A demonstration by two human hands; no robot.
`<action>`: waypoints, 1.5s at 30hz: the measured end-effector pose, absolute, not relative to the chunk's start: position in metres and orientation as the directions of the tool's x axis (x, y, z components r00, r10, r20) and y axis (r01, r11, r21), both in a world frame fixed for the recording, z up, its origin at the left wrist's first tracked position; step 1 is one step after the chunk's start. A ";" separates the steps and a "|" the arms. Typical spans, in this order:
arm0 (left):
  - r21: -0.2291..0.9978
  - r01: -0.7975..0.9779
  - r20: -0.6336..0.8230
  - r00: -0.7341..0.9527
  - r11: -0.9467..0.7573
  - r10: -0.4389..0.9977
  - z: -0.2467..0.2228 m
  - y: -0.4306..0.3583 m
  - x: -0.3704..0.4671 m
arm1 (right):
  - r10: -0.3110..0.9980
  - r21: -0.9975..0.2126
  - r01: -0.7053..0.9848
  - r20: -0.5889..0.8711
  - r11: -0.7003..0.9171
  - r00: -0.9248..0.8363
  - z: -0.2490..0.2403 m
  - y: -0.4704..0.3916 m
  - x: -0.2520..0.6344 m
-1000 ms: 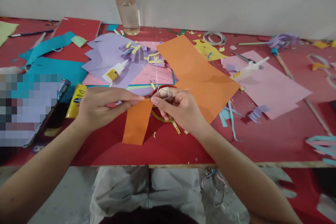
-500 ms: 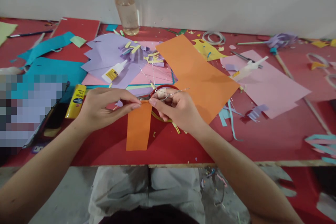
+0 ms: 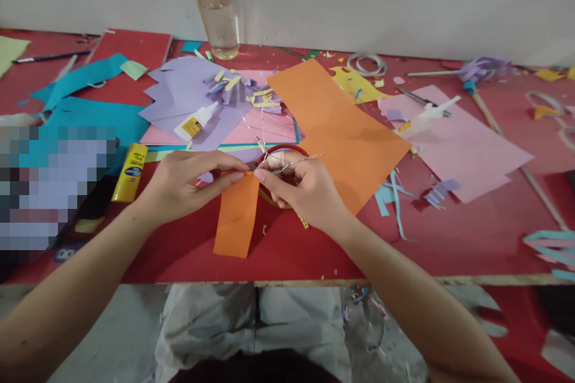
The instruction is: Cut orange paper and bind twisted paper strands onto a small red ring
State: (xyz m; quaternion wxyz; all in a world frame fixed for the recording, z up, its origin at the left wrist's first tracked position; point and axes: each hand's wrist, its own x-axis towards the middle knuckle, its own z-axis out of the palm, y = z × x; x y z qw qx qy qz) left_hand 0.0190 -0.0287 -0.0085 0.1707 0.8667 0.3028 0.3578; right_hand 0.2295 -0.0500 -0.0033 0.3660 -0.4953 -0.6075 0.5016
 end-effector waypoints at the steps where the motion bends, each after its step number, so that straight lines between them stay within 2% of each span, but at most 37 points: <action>1: 0.513 0.405 0.511 0.564 -0.757 0.649 -0.009 -0.029 0.019 | 0.968 -0.971 0.239 -0.051 0.010 -0.245 -0.003 -0.050 0.230; 15: 0.495 0.370 0.556 0.561 -0.786 0.614 -0.008 -0.029 0.018 | 0.964 -0.969 0.245 -0.031 0.036 -0.263 -0.002 -0.050 0.229; 18: 0.584 0.351 0.493 0.563 -0.732 0.663 -0.006 -0.030 0.018 | 0.967 -0.966 0.252 -0.010 0.057 -0.256 -0.002 -0.051 0.228; 23: 0.808 0.308 0.285 0.541 -0.502 0.791 0.000 -0.030 0.019 | 0.966 -0.955 0.276 0.040 0.113 -0.257 -0.002 -0.055 0.227; 28: 0.905 0.215 0.199 0.547 -0.367 0.813 0.001 -0.029 0.019 | 0.964 -0.940 0.304 0.078 0.157 -0.256 -0.004 -0.055 0.228; 34: 0.872 0.214 0.253 0.572 -0.440 0.780 0.001 -0.029 0.018 | 0.967 -0.955 0.274 0.043 0.114 -0.251 -0.004 -0.054 0.227; 45: 0.720 0.222 0.366 0.683 -0.657 0.632 0.003 -0.027 0.009 | 0.957 -0.973 0.214 0.023 0.088 -0.290 -0.002 -0.054 0.228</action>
